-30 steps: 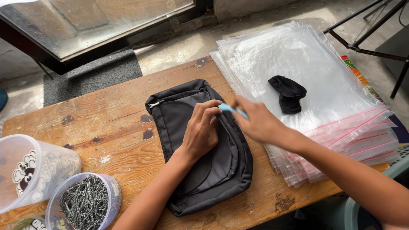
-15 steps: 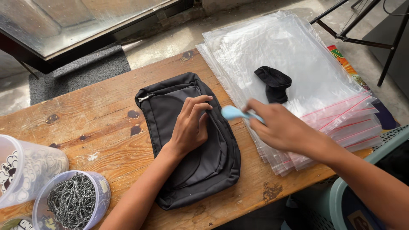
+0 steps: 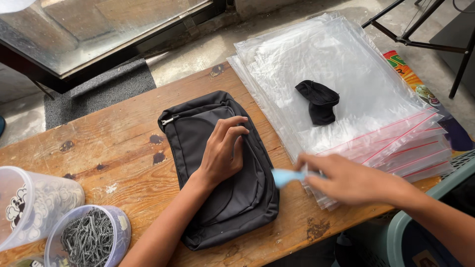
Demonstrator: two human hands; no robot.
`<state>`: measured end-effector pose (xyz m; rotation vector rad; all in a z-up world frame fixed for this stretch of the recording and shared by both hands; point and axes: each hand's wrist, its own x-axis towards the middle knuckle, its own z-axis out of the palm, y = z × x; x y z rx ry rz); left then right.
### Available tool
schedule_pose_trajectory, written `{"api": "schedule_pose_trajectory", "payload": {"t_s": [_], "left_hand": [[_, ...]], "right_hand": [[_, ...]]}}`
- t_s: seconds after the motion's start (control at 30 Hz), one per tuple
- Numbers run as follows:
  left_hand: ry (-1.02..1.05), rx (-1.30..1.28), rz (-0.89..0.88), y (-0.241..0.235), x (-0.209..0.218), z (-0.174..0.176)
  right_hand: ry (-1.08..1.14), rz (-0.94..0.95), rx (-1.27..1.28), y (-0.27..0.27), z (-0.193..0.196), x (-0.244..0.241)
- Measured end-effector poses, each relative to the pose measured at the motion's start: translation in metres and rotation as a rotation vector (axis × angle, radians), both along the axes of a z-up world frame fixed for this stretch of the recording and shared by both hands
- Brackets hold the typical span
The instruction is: The person removes a black bag from a plastic bag, places it on a table, and uses a blue brush to clean the bag's surface. The person then places the bag into a basket.
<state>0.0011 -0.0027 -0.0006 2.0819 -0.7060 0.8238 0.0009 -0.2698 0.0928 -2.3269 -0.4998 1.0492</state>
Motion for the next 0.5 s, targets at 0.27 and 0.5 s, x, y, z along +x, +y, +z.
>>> {"api": "schedule_pose_trajectory", "payload": {"t_s": [0.27,0.5], "left_hand": [[-0.039,-0.013,0.045,-0.002,-0.004,0.004],[0.076,0.004,0.085,0.003,-0.001,-0.008]], "right_hand": [[0.133,-0.499,0.632,0.097,-0.061,0.074],[-0.052,-0.12,0.073,0.038,-0.034,0.0]]}}
